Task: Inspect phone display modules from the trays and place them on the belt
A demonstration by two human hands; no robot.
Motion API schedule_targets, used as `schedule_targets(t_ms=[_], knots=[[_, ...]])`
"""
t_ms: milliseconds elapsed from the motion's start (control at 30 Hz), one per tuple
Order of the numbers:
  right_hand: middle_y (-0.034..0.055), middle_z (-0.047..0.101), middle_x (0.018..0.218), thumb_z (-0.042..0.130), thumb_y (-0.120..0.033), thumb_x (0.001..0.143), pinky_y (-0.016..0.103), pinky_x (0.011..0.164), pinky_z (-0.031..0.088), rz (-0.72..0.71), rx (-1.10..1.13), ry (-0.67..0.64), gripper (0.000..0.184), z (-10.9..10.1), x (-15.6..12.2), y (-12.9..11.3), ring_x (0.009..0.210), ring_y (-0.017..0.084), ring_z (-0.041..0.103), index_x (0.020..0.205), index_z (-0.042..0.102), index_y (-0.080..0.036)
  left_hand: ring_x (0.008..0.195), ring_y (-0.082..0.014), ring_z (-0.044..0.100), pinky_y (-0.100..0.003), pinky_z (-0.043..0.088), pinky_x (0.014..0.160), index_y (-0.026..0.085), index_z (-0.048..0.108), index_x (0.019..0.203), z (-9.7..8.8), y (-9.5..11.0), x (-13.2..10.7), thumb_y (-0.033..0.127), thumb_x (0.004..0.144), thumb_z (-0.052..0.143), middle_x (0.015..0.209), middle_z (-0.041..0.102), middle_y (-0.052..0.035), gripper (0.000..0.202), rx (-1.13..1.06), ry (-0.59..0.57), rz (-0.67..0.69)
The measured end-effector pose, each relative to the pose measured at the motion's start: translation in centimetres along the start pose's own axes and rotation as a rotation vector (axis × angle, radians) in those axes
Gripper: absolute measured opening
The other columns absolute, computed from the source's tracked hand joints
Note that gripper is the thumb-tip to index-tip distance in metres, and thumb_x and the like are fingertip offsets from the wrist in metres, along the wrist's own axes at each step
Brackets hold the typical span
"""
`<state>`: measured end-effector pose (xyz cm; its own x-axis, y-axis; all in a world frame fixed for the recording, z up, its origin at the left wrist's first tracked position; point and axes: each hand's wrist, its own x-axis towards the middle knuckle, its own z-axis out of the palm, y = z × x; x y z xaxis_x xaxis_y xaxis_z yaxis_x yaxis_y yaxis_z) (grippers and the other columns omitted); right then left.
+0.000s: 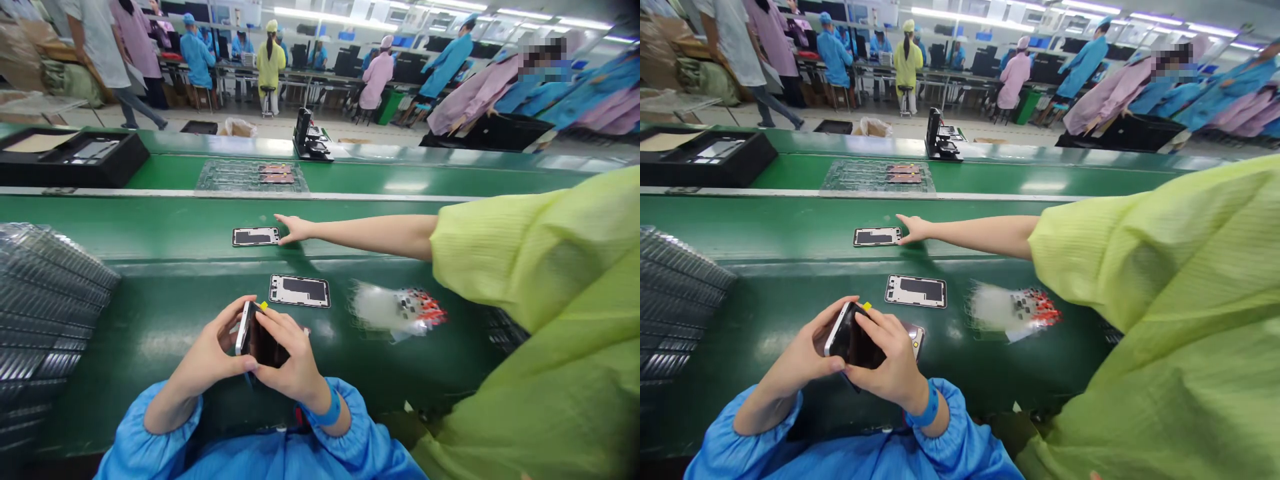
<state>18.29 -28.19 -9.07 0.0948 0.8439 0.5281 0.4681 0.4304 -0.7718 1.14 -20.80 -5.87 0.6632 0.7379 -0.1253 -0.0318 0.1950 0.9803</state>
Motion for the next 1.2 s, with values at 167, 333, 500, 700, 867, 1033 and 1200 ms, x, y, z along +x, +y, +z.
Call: schedule_targets(t_ms=[167,333,500,700,867,1033,1200], knots=[[0.0143,0.065,0.135,0.074,-0.046,0.081,0.048,0.098,0.054,-0.027,0.004,-0.005,0.067,-0.2,0.1,-0.3,0.116,0.032,0.066,0.142,0.057,-0.024,0.137,-0.0366,0.05,-0.04,0.046,0.112,0.026,0.052,0.145,-0.2,0.0,-0.1,0.038,0.06,0.094,0.144,0.058,-0.0142,0.095,-0.037,-0.025,0.008],[0.0141,0.065,0.135,0.075,-0.043,0.081,0.047,0.097,0.054,-0.055,0.02,0.01,0.067,-0.3,0.2,-0.4,0.116,0.031,0.066,0.142,0.056,-0.025,0.136,-0.0349,0.052,-0.039,0.045,0.112,0.028,0.053,0.144,-0.3,0.4,0.0,0.037,0.06,0.094,0.143,0.059,-0.0129,0.094,-0.047,-0.047,0.002],[0.0133,0.064,0.136,0.076,-0.043,0.08,0.047,0.098,0.054,-0.059,0.0,0.01,0.068,-0.2,0.1,-0.4,0.117,0.031,0.065,0.143,0.055,-0.026,0.135,-0.0329,0.053,-0.037,0.046,0.111,0.029,0.052,0.144,-0.6,0.3,-0.2,0.036,0.063,0.093,0.144,0.058,-0.0113,0.09,-0.009,-0.066,0.011],[0.0138,0.065,0.133,0.073,-0.045,0.083,0.046,0.098,0.055,-0.035,-0.035,0.065,0.063,0.5,-0.1,-0.2,0.117,0.03,0.064,0.14,0.058,-0.025,0.133,-0.0324,0.055,-0.034,0.049,0.108,0.029,0.048,0.144,0.2,0.2,-0.2,0.036,0.067,0.09,0.145,0.056,-0.0123,0.088,0.029,0.0,0.015],[0.014,0.065,0.133,0.07,-0.042,0.085,0.045,0.099,0.054,-0.037,-0.04,0.059,0.058,0.5,-0.2,-0.3,0.119,0.029,0.063,0.138,0.058,-0.022,0.136,-0.0341,0.051,-0.037,0.049,0.108,0.025,0.046,0.141,1.1,0.5,-0.3,0.04,0.066,0.09,0.146,0.052,-0.015,0.088,0.073,0.064,0.014],[0.0143,0.065,0.132,0.073,-0.04,0.082,0.043,0.1,0.054,-0.038,-0.034,0.036,0.06,0.1,0.0,-0.4,0.119,0.029,0.063,0.137,0.06,-0.021,0.134,-0.0341,0.051,-0.038,0.049,0.107,0.026,0.047,0.138,0.5,0.4,-0.3,0.041,0.065,0.091,0.145,0.052,-0.0143,0.087,0.08,0.025,0.026],[0.0121,0.063,0.136,0.075,-0.034,0.078,0.044,0.101,0.054,-0.06,-0.02,-0.001,0.065,-0.2,0.0,-0.4,0.12,0.029,0.063,0.14,0.057,-0.024,0.133,-0.0334,0.052,-0.04,0.047,0.109,0.026,0.048,0.139,-0.2,0.4,-0.2,0.04,0.064,0.092,0.143,0.053,-0.0137,0.088,0.009,-0.037,0.014]])
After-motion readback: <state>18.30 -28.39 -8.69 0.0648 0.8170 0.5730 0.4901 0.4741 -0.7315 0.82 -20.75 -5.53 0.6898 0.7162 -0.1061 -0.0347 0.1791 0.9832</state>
